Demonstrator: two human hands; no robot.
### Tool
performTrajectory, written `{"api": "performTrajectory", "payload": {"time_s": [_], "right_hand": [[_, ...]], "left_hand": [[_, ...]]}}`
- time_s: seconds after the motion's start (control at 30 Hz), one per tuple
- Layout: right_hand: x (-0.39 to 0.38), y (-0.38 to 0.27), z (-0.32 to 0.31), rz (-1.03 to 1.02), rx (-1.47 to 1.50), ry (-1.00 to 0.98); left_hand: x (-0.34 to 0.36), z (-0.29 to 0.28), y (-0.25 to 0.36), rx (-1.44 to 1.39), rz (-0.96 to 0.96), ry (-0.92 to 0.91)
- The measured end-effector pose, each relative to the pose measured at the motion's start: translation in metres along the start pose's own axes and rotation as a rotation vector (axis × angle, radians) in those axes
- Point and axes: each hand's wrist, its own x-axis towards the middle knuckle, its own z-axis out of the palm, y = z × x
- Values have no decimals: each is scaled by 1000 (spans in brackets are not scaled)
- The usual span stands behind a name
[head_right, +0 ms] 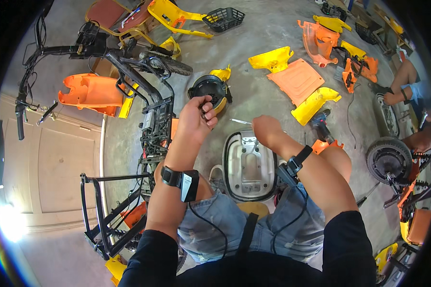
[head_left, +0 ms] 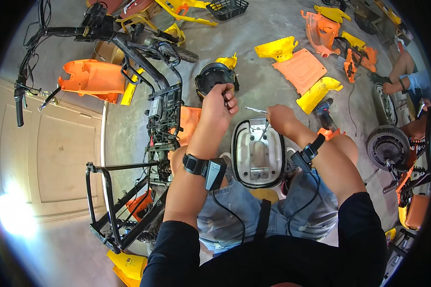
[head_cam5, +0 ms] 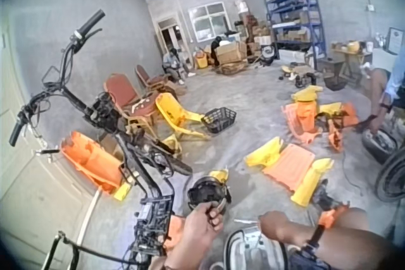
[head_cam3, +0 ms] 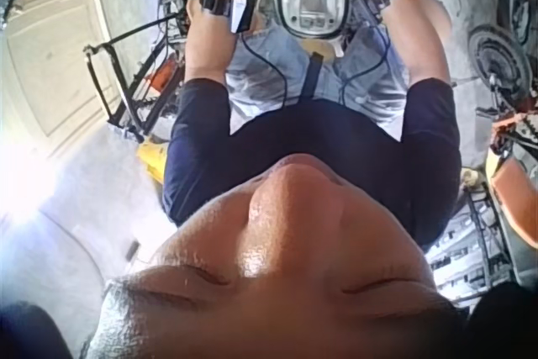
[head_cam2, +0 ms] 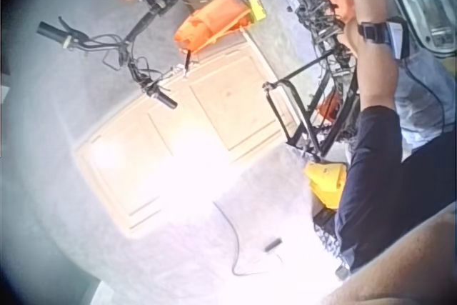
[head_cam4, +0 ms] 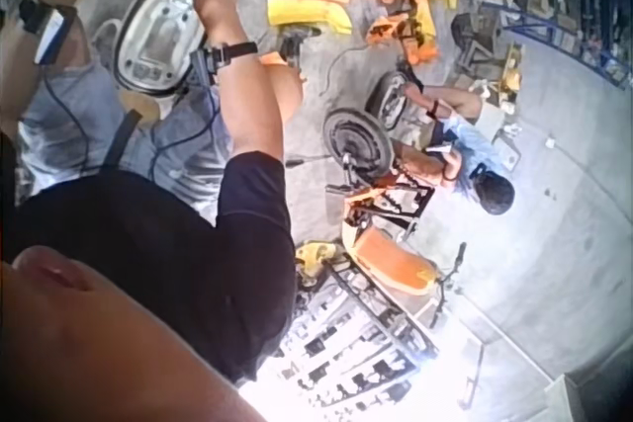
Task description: Repairing an electric scooter by assembling plastic body panels and working on the battery/controller compartment.
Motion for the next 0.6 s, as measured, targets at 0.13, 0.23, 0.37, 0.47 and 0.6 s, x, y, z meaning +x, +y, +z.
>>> {"api": "performTrajectory", "payload": {"time_s": [0.13,0.23,0.37,0.47,0.6], "right_hand": [[1,1,-2,4,10,-6],[0,1,-3,11,10,-18],[-2,0,-3,16,30,-4],[-3,1,-1,11,36,-31],[-4,3,3,1,50,-29]], "left_hand": [[-1,2,1,7,-6,-7],[-2,2,-1,1,-9,-13],[-4,1,-3,9,-24,-27],[-5,1,-4,17,-20,-22],[-8,1,-4,21,-20,-30]]}}
